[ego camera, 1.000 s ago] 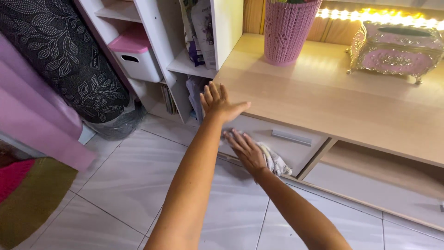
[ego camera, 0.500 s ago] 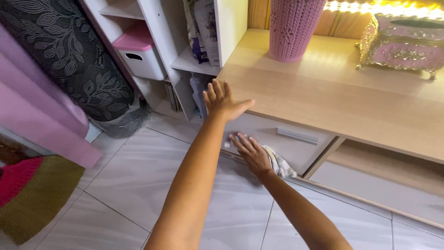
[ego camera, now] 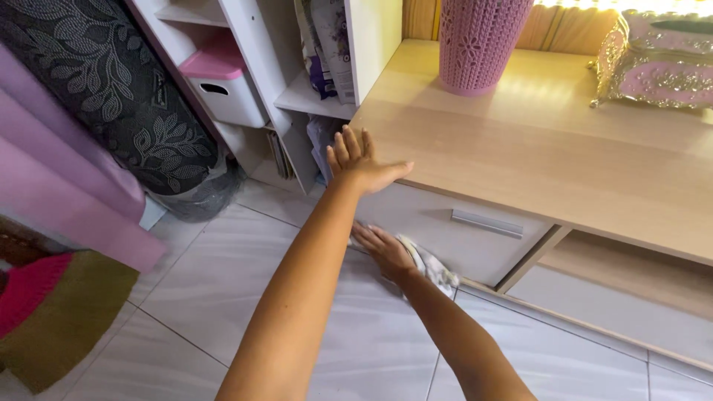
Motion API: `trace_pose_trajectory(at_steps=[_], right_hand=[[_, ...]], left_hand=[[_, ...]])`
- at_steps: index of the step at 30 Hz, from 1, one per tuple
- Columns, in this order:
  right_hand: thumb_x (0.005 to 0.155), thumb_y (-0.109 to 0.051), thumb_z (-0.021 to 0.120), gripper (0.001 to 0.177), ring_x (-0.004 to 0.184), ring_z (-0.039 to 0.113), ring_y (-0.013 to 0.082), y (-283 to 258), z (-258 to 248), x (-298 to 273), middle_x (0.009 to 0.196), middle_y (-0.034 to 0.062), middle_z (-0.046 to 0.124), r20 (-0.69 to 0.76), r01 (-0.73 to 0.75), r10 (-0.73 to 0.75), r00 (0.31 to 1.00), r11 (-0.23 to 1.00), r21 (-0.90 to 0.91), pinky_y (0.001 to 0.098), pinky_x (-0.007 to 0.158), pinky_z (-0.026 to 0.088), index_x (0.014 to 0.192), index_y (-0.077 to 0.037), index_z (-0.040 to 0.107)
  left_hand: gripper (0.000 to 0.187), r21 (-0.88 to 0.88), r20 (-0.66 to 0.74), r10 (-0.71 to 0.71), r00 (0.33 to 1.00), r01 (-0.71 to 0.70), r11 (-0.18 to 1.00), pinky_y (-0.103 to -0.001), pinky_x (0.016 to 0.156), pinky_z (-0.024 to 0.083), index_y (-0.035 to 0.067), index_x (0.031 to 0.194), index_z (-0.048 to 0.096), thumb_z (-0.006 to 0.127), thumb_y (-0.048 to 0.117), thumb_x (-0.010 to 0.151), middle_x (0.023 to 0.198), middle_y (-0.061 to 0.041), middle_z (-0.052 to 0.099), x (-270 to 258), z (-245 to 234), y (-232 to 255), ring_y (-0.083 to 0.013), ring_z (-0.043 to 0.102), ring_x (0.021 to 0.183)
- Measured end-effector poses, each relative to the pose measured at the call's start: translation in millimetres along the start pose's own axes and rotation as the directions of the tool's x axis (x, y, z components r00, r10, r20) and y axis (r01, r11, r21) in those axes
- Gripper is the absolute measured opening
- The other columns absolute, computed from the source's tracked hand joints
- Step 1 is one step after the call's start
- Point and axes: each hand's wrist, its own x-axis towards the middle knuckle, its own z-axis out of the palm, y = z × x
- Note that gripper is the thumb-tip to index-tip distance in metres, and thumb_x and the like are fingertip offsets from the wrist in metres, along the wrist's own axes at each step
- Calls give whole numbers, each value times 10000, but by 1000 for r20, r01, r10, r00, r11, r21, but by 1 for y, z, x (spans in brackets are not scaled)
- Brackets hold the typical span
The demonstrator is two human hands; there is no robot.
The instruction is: Clean the surfaces and shelves of a wooden console or cabinet using a cloth.
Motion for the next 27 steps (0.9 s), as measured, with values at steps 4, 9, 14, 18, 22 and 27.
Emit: trace_pose_trajectory(at_steps=[4,9,14,18,22,27], right_hand=[[890,-316,545,780,1556,166,167,11,10,-17,1695,29,222,-193,-65,39,980,989,-130,359,1255,131,1603,-95,321],[747,-452,637,1038,1555,153,248,77,-85,-11,1700,93,219,-36,-78,79,996,996,40,412,1238,144,1628,-29,288],[868,-392,616,884,1556,176,275,74,-89,-3,1686,96,232,-49,-88,84,995,992,-90,439,1278,147,1609,-20,313],[825,-352,612,937,1560,178,203,66,-69,-40,1705,49,206,-243,-148,110,964,978,-144,364,1269,158,1649,-118,232],[768,-290,626,978,1539,217,132,83,-48,-124,1707,-39,173,-121,-107,96,988,990,-87,321,1220,200,1643,-180,201],[973,-188,538,646,1512,295,135,97,-39,-225,1699,-56,212,-95,-346,353,931,935,82,355,1148,321,1594,-141,364]], left_hand=[[1371,-40,-10,20,1000,-21,999,-541,1211,-182,103,1633,-82,550,893,708,1672,-224,-265,-3,-2,2,-359,-294,1542],[1375,5,48,-50,998,50,999,-534,1216,-165,137,1636,-88,582,881,693,1670,-207,-279,0,-5,8,-360,-289,1545],[1375,28,52,-5,999,3,1000,-542,1228,-142,129,1644,-84,573,892,709,1674,-217,-270,13,1,2,-375,-263,1547],[1369,42,24,-33,999,31,999,-526,1238,-116,161,1649,-63,587,888,689,1688,-180,-249,6,-4,5,-328,-245,1562],[1336,9,31,-37,999,37,999,-533,1230,-139,163,1647,-65,580,862,709,1690,-159,-250,-3,-3,5,-320,-258,1559],[1298,-39,-16,-9,1000,8,999,-523,1231,-153,157,1646,-40,572,847,732,1695,-176,-231,-11,-5,8,-323,-251,1563]])
